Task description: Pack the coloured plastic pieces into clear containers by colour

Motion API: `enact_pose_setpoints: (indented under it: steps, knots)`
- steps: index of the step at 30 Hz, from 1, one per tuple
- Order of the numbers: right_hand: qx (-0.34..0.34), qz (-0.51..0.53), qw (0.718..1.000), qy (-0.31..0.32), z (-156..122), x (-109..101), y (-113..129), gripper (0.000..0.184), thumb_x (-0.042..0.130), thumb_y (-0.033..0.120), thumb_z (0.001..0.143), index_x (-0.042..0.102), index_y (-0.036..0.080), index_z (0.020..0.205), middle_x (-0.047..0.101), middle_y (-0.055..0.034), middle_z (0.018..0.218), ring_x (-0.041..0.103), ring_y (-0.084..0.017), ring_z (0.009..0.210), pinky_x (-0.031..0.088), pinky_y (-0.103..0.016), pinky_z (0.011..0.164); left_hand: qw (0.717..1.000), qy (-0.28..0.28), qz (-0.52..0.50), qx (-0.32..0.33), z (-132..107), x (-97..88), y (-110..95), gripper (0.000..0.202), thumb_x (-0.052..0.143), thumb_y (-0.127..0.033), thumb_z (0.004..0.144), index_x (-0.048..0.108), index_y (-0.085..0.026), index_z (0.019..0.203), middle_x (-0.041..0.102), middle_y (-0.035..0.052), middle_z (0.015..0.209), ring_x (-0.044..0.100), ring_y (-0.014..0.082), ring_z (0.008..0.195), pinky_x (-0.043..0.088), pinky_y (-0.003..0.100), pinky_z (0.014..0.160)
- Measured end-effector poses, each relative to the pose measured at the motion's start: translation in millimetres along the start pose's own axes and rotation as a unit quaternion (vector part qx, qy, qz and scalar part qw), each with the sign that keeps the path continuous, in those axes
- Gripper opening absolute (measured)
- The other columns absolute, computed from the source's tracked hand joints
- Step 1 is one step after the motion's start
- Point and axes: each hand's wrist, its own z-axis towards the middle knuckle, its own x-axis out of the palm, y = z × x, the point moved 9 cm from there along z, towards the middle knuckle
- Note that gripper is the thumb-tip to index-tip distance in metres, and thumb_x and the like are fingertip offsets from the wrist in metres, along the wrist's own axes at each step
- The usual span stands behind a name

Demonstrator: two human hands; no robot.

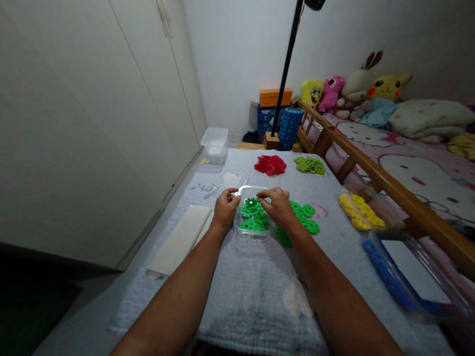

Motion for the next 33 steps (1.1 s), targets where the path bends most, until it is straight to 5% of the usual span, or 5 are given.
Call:
enact_pose_setpoints:
  steps: [4,9,19,33]
  knots:
    - [0.032,0.041,0.998,-0.041,-0.9,-15.0,-26.3,0.022,0.06,0.025,0.094,0.08,0.026,0.102,0.081,-0.0053,0.106,0.066,-0.026,0.108,0.042,-0.042,0.099,1.0,0.002,-0.003,-0.001,-0.8,0.8,-1.2,0.034,0.069,-0.037,0.075,0.067,-0.017,0.102,0.044,-0.0093,0.059,0.038,0.0097,0.051,0.03,0.023,0.052]
    - [0.098,-0.03,0.993,-0.064,-6.7,-25.8,-64.2,0.025,0.058,0.023,0.093,0.079,0.024,0.105,0.079,-0.007,0.113,0.062,-0.029,0.112,0.039,-0.045,0.099,1.0,0.001,-0.004,-0.004,-1.4,1.1,-1.2,0.037,0.069,-0.039,0.074,0.067,-0.018,0.103,0.044,-0.0096,0.059,0.037,0.0095,0.05,0.029,0.023,0.052]
    - [0.09,-0.181,0.976,0.081,-18.7,7.8,-60.6,0.027,0.067,0.031,0.09,0.078,0.024,0.113,0.068,-0.013,0.126,0.052,-0.034,0.12,0.036,-0.044,0.096,1.0,0.001,-0.008,-0.008,-0.9,1.5,0.6,0.037,0.069,-0.039,0.073,0.066,-0.017,0.103,0.044,-0.0098,0.058,0.037,0.0094,0.051,0.03,0.023,0.052]
    - [0.159,0.017,0.987,0.013,-13.1,-10.9,-91.1,0.005,0.067,0.026,0.078,0.066,0.022,0.081,0.073,-0.0009,0.082,0.064,-0.019,0.078,0.04,-0.032,0.075,1.0,0.003,-0.005,-0.004,-1.3,1.4,0.3,0.037,0.068,-0.039,0.074,0.065,-0.017,0.104,0.044,-0.0094,0.06,0.037,0.0094,0.051,0.03,0.023,0.052]
